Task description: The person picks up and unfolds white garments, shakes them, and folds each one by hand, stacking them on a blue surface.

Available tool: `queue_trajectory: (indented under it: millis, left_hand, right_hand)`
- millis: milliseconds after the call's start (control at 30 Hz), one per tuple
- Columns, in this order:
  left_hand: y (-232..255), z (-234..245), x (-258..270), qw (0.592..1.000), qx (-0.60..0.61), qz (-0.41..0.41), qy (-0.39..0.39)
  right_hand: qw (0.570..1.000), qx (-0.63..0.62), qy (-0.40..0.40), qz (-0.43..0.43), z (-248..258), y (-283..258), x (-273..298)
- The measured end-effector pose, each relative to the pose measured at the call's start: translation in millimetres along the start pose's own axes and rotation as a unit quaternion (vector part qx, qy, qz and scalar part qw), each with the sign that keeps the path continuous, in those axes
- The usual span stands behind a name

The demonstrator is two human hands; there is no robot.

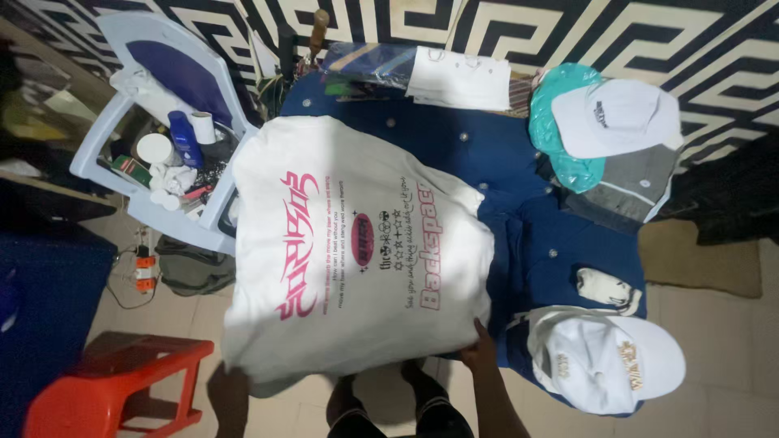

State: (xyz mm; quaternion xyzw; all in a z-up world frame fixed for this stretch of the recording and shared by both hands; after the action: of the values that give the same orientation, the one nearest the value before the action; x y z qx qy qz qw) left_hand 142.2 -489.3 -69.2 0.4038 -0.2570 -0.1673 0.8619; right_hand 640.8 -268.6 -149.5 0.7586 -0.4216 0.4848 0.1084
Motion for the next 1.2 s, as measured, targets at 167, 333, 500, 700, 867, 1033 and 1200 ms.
queue_trajectory:
  millis: [167, 333, 500, 700, 867, 1033, 1200]
  left_hand:
    - [7.8, -20.8, 14.9, 0.998, -0.005, 0.023, 0.052]
    - [16.8, -38.8, 33.5, 0.992, 0.021, 0.115, 0.041]
    - [42.4, -42.0, 43.0, 0.986, 0.109, 0.127, -0.022]
    - [21.8, -25.5, 27.2, 0.942, 0.128, 0.210, -0.229]
    - [6.8, -33.2, 24.4, 0.899, 0.128, 0.301, -0.291]
    - [1.2, -25.0, 38.3, 0.935, 0.127, 0.204, -0.259]
    - [9.0, -12.5, 40.6, 0.947, 0.183, 0.187, -0.186]
  right_hand:
    - [0.993, 0.033, 0.110, 0.030, 25.6, -1.5, 35.0]
    - [0.980, 0.148, 0.113, 0.076, 38.3, -18.1, 40.4]
    - [0.960, 0.222, 0.082, 0.151, 33.9, -41.4, 36.4]
    - [0.948, 0.254, 0.136, 0.133, 24.2, -42.2, 61.6]
    - [0.933, 0.283, 0.170, 0.146, 16.1, -42.0, 78.1]
    - [0.912, 0.291, 0.232, 0.170, 9.3, -41.1, 83.1]
    - [0.888, 0.323, 0.217, 0.245, 8.7, -47.6, 95.3]
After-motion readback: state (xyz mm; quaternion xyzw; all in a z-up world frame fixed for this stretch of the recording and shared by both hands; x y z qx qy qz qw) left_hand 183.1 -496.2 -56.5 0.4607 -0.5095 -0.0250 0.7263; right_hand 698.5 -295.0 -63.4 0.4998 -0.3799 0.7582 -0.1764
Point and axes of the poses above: each hand's wrist, its own x-axis away from the middle knuckle, its own z-axis out of the back of the hand, y = z × x, the point moved 2 cm from there along -x, towards the middle knuckle, and after that the axes turned 15 degrees about x, right-handed, at the moved point
